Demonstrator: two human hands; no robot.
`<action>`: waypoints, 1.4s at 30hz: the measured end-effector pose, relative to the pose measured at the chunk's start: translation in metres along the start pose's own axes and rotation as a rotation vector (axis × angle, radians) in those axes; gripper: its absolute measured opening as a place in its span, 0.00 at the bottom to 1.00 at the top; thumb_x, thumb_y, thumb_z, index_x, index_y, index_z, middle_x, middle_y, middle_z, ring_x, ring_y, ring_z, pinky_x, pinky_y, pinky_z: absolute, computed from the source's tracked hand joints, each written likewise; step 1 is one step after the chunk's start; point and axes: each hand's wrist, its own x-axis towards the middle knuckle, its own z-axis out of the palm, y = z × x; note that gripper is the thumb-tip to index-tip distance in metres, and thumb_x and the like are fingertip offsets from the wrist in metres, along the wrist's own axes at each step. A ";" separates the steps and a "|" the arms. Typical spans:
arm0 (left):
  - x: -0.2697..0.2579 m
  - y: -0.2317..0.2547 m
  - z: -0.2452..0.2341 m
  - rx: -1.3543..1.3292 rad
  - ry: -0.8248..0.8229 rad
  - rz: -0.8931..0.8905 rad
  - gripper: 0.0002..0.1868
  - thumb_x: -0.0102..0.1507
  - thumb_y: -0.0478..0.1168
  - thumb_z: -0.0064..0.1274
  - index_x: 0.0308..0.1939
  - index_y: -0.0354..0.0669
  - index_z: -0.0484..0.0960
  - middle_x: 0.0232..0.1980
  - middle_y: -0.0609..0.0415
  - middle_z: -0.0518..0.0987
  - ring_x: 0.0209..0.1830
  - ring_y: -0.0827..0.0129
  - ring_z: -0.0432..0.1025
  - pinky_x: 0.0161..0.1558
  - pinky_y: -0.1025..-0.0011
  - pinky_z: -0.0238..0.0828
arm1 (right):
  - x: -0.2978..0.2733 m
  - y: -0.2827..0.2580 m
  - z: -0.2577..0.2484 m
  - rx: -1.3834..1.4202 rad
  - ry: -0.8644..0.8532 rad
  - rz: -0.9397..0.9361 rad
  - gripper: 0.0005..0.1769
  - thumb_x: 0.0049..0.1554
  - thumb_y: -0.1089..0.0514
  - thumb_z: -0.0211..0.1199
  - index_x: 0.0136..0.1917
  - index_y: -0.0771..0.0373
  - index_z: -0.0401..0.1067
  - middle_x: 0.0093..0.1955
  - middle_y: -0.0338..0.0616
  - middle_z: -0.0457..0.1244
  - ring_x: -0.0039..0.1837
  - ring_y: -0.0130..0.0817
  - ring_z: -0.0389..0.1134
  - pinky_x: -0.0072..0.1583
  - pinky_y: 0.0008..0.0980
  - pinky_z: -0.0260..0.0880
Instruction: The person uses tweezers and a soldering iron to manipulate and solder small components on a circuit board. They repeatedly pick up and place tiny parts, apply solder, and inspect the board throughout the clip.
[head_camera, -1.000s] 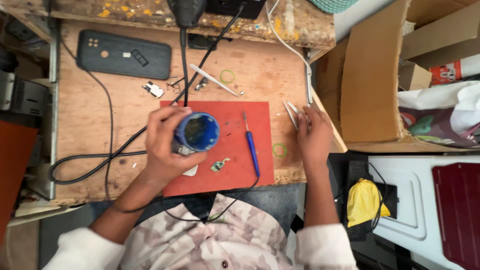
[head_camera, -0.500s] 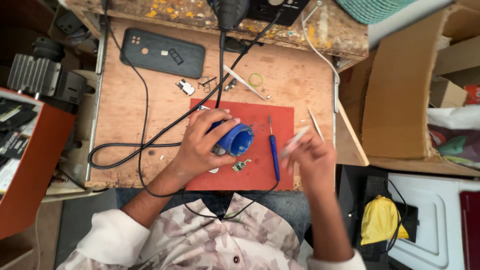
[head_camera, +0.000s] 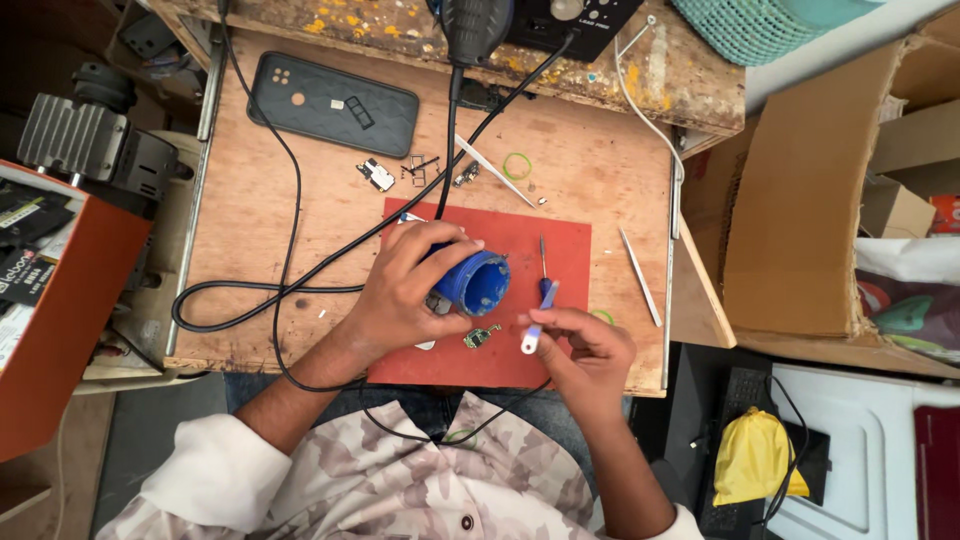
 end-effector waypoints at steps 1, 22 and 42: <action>0.000 0.000 0.000 0.001 -0.002 0.000 0.43 0.43 0.43 0.75 0.62 0.43 0.76 0.58 0.49 0.73 0.60 0.54 0.70 0.63 0.52 0.63 | -0.002 0.001 0.001 -0.002 0.044 0.052 0.11 0.61 0.71 0.64 0.58 0.72 0.74 0.51 0.56 0.72 0.49 0.32 0.73 0.51 0.29 0.75; 0.000 -0.004 0.002 0.012 -0.053 0.009 0.37 0.47 0.43 0.73 0.59 0.45 0.77 0.56 0.51 0.72 0.60 0.55 0.70 0.63 0.52 0.61 | 0.004 0.015 0.017 0.177 0.167 0.264 0.10 0.70 0.62 0.50 0.46 0.63 0.55 0.42 0.61 0.71 0.38 0.32 0.70 0.40 0.28 0.70; -0.001 -0.004 0.000 0.020 -0.047 -0.023 0.40 0.43 0.45 0.73 0.59 0.43 0.78 0.56 0.49 0.74 0.58 0.56 0.70 0.63 0.52 0.60 | -0.012 -0.001 0.005 -0.075 0.088 -0.095 0.06 0.67 0.71 0.54 0.57 0.72 0.62 0.52 0.66 0.69 0.50 0.40 0.74 0.50 0.32 0.76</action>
